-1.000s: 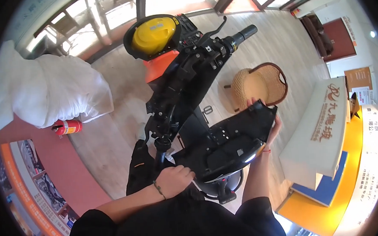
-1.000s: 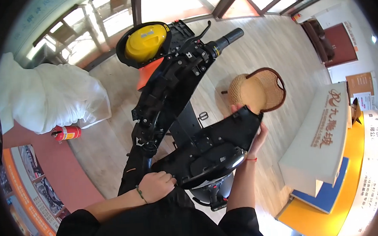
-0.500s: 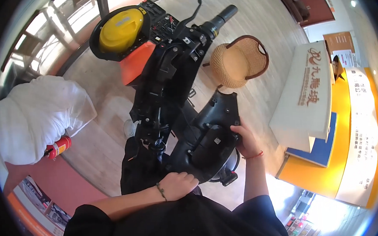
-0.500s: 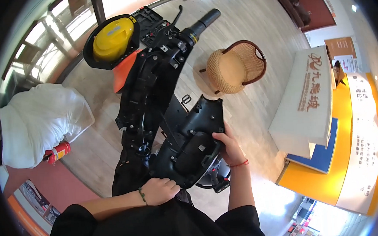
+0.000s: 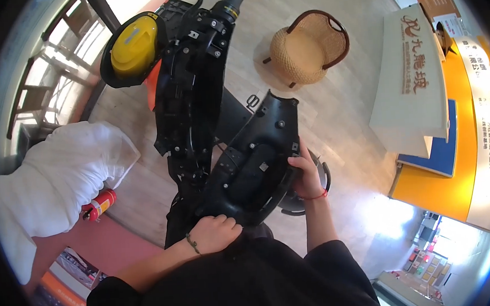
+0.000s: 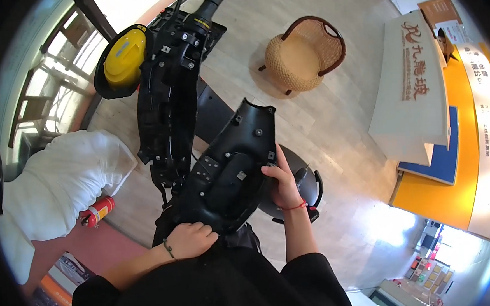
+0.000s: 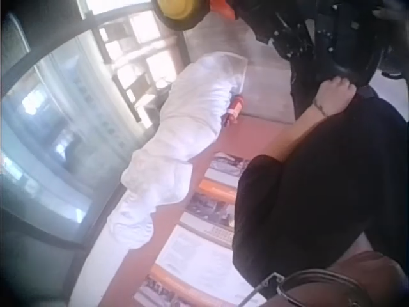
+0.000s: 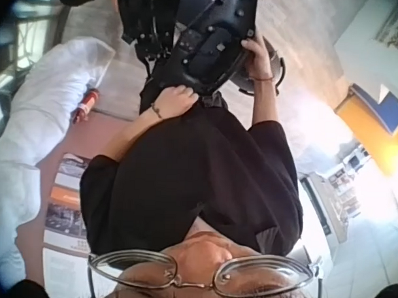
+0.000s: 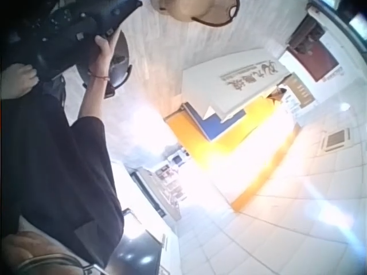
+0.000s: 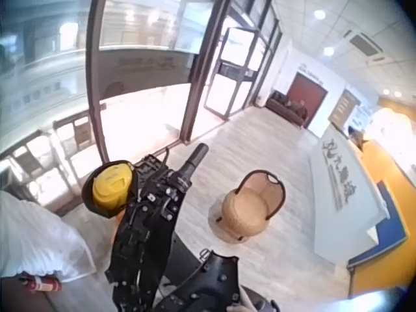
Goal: Disassembling the front panel and internal parts of an electric scooter using a power drill.
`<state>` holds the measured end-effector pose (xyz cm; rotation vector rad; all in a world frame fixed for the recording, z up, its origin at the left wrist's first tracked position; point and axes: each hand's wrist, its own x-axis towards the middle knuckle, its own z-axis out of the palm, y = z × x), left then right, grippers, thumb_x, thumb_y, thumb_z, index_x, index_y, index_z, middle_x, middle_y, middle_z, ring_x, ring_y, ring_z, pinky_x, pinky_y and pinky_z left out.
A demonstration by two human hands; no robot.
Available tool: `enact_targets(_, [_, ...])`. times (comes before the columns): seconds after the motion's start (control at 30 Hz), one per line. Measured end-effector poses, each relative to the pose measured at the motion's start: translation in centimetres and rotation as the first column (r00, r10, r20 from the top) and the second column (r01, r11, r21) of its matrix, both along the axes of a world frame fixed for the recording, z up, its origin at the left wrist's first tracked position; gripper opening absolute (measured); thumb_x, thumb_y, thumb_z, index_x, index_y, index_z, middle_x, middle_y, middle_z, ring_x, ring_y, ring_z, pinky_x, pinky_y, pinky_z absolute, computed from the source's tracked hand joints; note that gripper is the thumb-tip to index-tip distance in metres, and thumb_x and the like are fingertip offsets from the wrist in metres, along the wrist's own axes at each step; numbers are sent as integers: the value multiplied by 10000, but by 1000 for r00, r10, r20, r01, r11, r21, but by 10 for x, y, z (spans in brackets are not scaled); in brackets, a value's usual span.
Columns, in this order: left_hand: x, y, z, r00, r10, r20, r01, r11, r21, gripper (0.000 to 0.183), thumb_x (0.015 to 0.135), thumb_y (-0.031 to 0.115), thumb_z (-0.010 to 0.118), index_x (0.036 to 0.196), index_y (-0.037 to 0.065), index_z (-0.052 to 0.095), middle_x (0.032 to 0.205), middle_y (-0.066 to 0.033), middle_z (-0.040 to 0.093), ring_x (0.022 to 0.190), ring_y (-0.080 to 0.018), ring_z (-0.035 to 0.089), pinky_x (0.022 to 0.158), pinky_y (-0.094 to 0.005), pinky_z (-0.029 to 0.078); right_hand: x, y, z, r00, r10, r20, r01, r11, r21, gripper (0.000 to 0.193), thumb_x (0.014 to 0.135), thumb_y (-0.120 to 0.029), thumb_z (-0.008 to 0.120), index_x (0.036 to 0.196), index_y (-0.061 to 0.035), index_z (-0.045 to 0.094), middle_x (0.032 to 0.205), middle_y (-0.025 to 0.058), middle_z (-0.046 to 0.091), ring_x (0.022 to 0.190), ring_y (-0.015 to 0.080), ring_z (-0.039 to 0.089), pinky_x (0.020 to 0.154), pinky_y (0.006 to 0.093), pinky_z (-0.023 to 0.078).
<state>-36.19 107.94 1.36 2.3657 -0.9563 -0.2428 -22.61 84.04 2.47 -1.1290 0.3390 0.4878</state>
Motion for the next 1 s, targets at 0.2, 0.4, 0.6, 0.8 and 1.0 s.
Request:
enact_targets(0.2, [-8, 32, 19, 997, -30, 76, 18, 988, 153, 121, 689, 165, 610, 659, 172, 493, 656, 23, 447, 624, -134, 529, 503, -245, 454, -20, 18, -17, 996, -14, -84, 29, 982, 186, 763, 755, -73, 551, 1466, -82, 273, 1327, 101, 495, 1197, 236, 511, 1030, 371, 410])
enact_targets(0.4, [-23, 58, 6, 1000, 26, -17, -23, 981, 193, 119, 706, 183, 633, 694, 165, 516, 684, 12, 472, 662, -148, 556, 526, -267, 473, -44, 32, -33, 989, -13, -147, 43, 978, 205, 748, 758, -85, 554, 1458, -111, 291, 1346, 83, 482, 1242, 240, 469, 1053, 394, 375])
enact_targets(0.6, [0, 79, 27, 815, 194, -546, -161, 981, 110, 219, 819, 274, 677, 812, 93, 553, 763, -39, 579, 720, -197, 599, 551, -305, 468, -58, 29, -48, 972, -37, -230, 91, 969, 231, 701, 760, -96, 557, 1427, -117, 341, 1325, 66, 504, 1230, 242, 476, 1054, 417, 367])
enact_targets(0.8, [43, 79, 48, 294, 212, -932, -674, 738, -45, 159, 912, 199, 606, 893, 47, 564, 724, 16, 553, 630, -71, 493, 572, -230, 392, -66, 21, -59, 960, -37, -277, 110, 961, 253, 648, 772, -82, 549, 1396, -114, 376, 1293, 61, 524, 1202, 229, 492, 1046, 408, 367])
enact_targets(1.0, [83, 101, 78, 342, 175, -923, -796, 576, -186, 132, 944, 167, 559, 889, 48, 564, 729, 60, 518, 641, 3, 415, 569, -179, 341, -67, 25, -46, 981, -51, -186, 74, 990, 122, 641, 757, -82, 531, 1381, -72, 382, 1296, 75, 522, 1197, 238, 501, 1041, 385, 380])
